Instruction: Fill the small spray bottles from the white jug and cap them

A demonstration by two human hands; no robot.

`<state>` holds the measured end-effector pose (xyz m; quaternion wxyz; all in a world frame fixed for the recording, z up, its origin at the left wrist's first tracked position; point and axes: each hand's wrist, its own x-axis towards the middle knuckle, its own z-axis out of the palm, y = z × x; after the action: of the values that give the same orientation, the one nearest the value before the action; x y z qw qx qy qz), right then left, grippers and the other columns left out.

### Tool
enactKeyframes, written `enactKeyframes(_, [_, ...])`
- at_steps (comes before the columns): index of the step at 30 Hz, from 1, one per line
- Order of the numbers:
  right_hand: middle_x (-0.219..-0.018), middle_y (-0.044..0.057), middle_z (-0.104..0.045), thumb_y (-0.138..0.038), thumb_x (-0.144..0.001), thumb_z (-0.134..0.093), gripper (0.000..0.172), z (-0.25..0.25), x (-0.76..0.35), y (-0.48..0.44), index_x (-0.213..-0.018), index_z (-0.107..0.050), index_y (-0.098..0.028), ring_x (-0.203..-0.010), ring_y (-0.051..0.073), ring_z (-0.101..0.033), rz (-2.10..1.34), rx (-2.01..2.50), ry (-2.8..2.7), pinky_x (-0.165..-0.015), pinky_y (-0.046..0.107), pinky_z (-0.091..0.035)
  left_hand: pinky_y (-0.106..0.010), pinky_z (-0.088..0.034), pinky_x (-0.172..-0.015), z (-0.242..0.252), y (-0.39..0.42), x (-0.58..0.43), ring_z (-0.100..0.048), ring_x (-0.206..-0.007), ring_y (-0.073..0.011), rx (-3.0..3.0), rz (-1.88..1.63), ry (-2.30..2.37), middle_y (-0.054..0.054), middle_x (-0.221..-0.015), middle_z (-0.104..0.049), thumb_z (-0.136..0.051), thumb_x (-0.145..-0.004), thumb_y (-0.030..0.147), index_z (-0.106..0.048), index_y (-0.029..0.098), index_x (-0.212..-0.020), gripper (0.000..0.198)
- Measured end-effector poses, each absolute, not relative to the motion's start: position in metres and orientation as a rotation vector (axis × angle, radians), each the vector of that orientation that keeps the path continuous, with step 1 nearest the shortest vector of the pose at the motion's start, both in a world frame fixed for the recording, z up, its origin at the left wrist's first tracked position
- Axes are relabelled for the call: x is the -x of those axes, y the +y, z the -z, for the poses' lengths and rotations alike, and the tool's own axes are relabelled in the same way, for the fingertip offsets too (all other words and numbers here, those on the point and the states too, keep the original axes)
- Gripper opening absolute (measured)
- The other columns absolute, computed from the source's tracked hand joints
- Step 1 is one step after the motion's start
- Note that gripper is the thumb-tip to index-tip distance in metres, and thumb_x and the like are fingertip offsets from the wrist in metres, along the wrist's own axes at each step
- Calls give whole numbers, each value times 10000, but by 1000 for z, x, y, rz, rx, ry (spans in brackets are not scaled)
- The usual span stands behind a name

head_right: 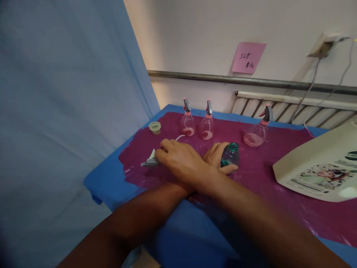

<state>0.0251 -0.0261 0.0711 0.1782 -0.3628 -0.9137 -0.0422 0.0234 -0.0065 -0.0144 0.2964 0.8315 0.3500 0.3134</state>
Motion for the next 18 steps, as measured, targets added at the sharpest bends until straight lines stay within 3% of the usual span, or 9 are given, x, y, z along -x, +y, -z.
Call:
enactKeyframes(5, [-1231,138,-682,-115,-1136,-459,285,-74,22,-3,-1259,-713,-156,-1010,242,-672,111,991,-2801,-678,360,-511,-563,-519,-1272,24,2,-16,-591,-1531,-368,-2206,-796,800,-122,-1646,-574,-891,-939,483,-440,334,-1674,875])
enactKeyframes(14, [-1289,156,-713,-159,-1153,-464,314,-53,29,6,-1361,-699,-154,-1065,255,-765,-81,1196,-2847,-775,371,-625,-542,-487,-1308,24,5,-12,-582,-1542,-349,-2207,-824,771,-126,-1637,-581,-875,-943,448,-445,312,-1679,863])
enactKeyframes(18, [-1316,89,-745,-169,-1163,-428,339,-67,14,-8,-1345,-713,-191,-1073,224,-745,-53,1145,-2725,-845,370,-643,-550,-485,-1307,19,8,-13,-593,-1527,-355,-2192,-840,804,-131,-1633,-589,-881,-912,383,-472,285,-1661,860])
